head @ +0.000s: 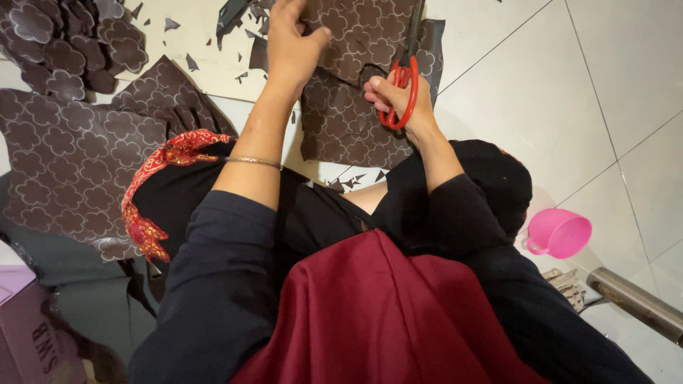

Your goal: The person sits on the floor and uses red-handled scissors to cut cloud-shaped pieces from a brown patterned fabric. They hold the fabric with the left hand and cut with the right, placing finished pieces to the side.

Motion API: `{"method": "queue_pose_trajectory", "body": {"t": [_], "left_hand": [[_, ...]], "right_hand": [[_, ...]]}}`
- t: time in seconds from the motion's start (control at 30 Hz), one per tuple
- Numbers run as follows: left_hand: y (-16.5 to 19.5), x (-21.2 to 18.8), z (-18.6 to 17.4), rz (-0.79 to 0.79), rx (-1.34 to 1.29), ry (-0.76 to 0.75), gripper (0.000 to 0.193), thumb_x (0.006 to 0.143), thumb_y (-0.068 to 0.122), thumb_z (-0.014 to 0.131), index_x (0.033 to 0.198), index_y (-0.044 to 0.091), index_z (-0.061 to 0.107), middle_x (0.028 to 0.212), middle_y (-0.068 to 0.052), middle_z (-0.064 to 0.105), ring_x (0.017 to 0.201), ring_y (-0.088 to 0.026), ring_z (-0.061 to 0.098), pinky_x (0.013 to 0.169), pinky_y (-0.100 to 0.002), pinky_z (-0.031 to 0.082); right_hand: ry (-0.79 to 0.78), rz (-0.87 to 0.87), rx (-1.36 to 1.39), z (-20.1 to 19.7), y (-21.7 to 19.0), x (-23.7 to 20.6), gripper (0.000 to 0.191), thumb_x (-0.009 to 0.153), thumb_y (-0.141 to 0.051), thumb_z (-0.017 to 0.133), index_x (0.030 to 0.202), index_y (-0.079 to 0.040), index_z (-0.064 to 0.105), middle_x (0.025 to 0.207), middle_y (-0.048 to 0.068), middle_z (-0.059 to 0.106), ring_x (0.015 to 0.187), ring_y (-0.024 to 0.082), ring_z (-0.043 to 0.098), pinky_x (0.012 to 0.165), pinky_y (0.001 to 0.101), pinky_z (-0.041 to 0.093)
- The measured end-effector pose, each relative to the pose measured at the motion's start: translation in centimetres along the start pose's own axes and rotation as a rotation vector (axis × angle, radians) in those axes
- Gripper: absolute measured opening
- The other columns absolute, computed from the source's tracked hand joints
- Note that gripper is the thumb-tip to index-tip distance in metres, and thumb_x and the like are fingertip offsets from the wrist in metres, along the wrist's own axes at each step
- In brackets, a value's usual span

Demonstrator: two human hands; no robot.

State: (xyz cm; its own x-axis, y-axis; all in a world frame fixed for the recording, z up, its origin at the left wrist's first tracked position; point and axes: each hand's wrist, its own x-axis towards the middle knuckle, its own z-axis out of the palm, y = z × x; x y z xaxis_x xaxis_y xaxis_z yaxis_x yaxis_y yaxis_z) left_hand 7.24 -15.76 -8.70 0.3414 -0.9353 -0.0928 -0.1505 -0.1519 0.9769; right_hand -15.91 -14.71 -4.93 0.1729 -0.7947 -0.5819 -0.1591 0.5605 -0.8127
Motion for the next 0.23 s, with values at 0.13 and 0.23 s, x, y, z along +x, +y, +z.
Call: {"method": "queue_pose_trajectory", "body": {"t": [0.13,0.23], "left_hand": [[0.18,0.00,-0.07,-0.014,-0.030,0.038,0.055,0.079,0.008,0.082,0.130,0.000,0.064,0.128,-0.014,0.065,0.113,-0.024,0.069,0.097,-0.032,0.056],[0.36,0.24,-0.34,-0.085,-0.018,0.053,0.048,0.081,0.012,0.085,0.124,-0.001,0.068,0.114,-0.012,0.078,0.104,-0.021,0.077,0.093,-0.030,0.060]], "right_hand": [[-0.017,-0.002,0.024,0.07,0.03,-0.06,0.027,0.090,-0.020,0.078,0.080,-0.008,0.055,0.100,0.016,0.077,0.091,0.021,0.079,0.070,0.0257,0.063],[-0.013,-0.011,0.037,0.11,0.17,0.02,0.027,0.089,-0.019,0.079,0.080,-0.009,0.056,0.101,0.017,0.076,0.091,0.022,0.078,0.070,0.0259,0.063]]}}
